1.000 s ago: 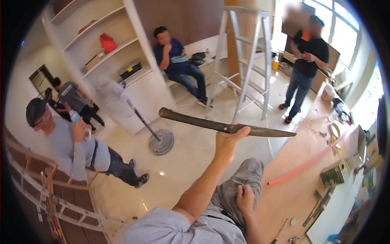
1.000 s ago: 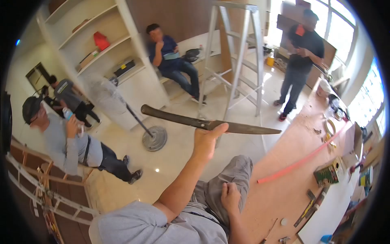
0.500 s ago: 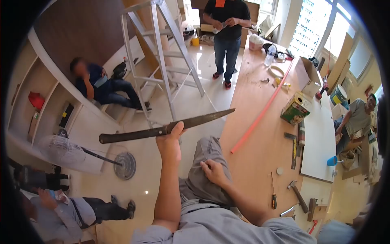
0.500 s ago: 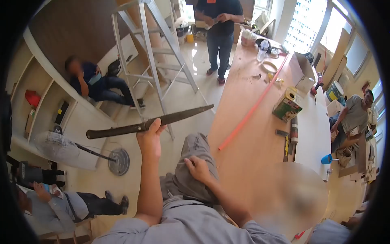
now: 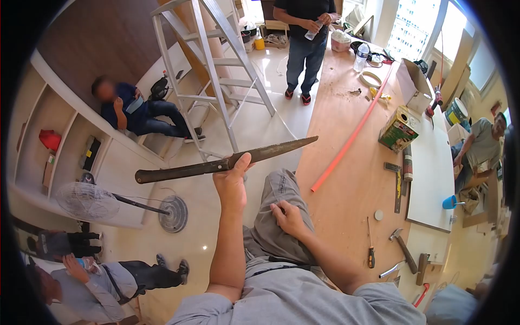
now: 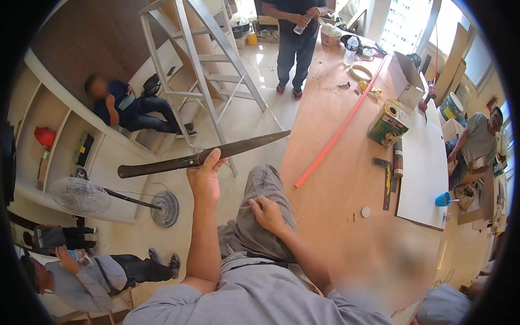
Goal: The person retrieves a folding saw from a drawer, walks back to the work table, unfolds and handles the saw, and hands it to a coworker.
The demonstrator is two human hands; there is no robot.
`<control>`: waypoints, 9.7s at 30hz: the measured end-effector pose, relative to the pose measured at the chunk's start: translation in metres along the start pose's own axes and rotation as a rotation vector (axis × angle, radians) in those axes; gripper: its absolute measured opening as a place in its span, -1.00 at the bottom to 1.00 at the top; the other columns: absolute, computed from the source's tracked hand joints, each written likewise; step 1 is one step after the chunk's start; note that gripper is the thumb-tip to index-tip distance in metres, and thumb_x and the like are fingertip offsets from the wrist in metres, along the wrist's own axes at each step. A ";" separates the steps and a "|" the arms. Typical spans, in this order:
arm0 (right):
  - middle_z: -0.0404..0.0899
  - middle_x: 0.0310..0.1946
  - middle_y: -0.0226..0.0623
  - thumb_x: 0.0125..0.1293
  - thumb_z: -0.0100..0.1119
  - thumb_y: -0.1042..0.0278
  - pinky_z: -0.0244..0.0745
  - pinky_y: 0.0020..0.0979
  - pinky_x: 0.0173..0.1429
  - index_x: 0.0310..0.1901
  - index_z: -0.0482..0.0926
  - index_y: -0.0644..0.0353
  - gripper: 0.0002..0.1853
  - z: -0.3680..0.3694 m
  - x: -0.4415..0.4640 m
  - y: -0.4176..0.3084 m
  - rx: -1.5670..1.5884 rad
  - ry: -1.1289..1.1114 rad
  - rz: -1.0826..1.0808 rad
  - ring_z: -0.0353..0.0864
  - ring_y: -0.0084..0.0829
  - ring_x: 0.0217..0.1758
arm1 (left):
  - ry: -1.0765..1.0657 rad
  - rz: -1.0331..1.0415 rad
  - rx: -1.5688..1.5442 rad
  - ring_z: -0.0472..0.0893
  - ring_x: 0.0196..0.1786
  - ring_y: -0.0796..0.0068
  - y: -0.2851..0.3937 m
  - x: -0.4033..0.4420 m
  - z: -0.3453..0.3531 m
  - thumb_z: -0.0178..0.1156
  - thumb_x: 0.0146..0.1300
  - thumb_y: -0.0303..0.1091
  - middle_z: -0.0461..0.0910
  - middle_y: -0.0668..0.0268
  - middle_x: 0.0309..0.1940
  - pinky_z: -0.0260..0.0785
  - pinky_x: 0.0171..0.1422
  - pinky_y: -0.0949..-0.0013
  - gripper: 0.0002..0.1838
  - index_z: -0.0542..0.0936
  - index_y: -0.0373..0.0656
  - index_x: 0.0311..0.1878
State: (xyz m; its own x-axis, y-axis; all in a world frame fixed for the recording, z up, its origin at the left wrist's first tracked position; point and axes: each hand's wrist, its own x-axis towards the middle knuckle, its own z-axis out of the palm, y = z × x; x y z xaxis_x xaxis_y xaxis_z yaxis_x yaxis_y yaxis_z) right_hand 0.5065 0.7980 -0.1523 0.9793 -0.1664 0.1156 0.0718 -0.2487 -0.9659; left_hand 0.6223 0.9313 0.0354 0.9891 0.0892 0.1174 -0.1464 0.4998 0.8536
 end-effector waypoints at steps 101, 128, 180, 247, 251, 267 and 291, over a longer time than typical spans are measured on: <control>0.64 -0.53 -0.29 0.55 0.20 0.20 0.41 -0.47 -0.44 -0.32 0.59 0.13 -0.73 -0.112 0.017 -0.086 1.078 0.201 0.548 0.51 -0.50 -0.58 | -0.689 0.869 1.542 0.73 0.06 0.06 0.081 -0.022 -0.015 0.53 0.28 -0.21 0.79 0.24 -0.03 0.55 0.29 0.00 -0.66 0.76 -0.14 0.04; 0.56 -0.62 -0.34 0.47 0.26 0.23 0.29 -0.48 -0.61 -0.37 0.59 0.13 -0.75 -0.122 0.007 -0.064 0.628 0.240 0.461 0.44 -0.52 -0.70 | -0.722 0.494 1.299 0.71 -0.31 0.16 -0.018 -0.089 -0.093 0.46 0.24 -0.13 0.63 0.25 -0.32 0.59 -0.33 0.15 -0.67 0.69 -0.16 -0.09; 0.53 -0.54 -0.51 0.69 0.17 0.10 0.25 -0.51 -0.42 -0.36 0.66 0.08 -0.60 -0.061 0.009 -0.081 0.522 -0.006 0.295 0.42 -0.64 -0.53 | -0.660 0.474 0.447 0.72 0.25 0.19 0.006 -0.099 -0.026 0.27 0.46 -0.55 0.72 0.12 0.18 0.54 0.42 0.10 -0.70 0.57 -0.31 0.21; 0.76 -0.23 -0.34 0.59 0.32 0.28 0.61 -0.55 -0.28 0.03 0.75 0.28 -0.77 0.003 0.055 -0.211 0.424 -0.239 0.094 0.74 -0.57 -0.33 | 0.088 -0.023 0.091 0.64 -0.45 0.58 0.081 -0.061 -0.077 0.53 0.33 -0.51 0.71 0.32 -0.37 0.46 -0.40 0.46 -0.81 0.67 -0.27 -0.12; 0.74 -0.30 -0.39 0.57 0.32 0.30 0.52 -0.48 -0.28 0.06 0.75 0.26 -0.78 -0.010 0.058 -0.213 0.244 -0.352 0.042 0.63 -0.59 -0.33 | 0.123 -0.006 0.261 0.65 -0.43 0.55 0.066 -0.060 -0.091 0.49 0.35 -0.47 0.74 0.33 -0.34 0.48 -0.40 0.40 -0.91 0.72 -0.17 -0.18; 0.73 0.02 0.10 0.32 0.42 0.25 0.65 -0.01 0.09 0.37 0.52 0.24 -0.39 -0.115 -0.056 -0.025 -0.434 0.286 0.125 0.76 0.09 0.05 | -0.691 -0.369 0.877 0.72 -0.11 0.60 -0.105 -0.101 -0.042 0.42 0.50 -0.28 0.79 0.29 -0.13 0.58 0.00 0.45 -0.50 0.60 -0.36 0.36; 0.59 0.20 0.03 0.37 0.42 0.00 0.66 0.06 0.17 0.21 0.59 0.29 -0.43 -0.189 -0.109 0.108 -0.698 0.586 0.635 0.67 0.10 0.18 | -1.318 0.013 1.181 0.78 -0.12 0.16 -0.178 -0.141 0.037 0.31 0.42 -0.33 0.77 0.20 -0.16 0.59 -0.01 0.10 -0.82 0.74 -0.04 0.02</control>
State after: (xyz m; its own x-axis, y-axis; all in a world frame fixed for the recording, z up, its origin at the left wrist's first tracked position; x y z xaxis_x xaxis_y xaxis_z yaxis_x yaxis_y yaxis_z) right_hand 0.3721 0.6091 -0.2254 0.5461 -0.8334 -0.0847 -0.7141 -0.4102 -0.5673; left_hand 0.5093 0.7983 -0.1141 0.4309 -0.8980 -0.0893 -0.6531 -0.3786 0.6558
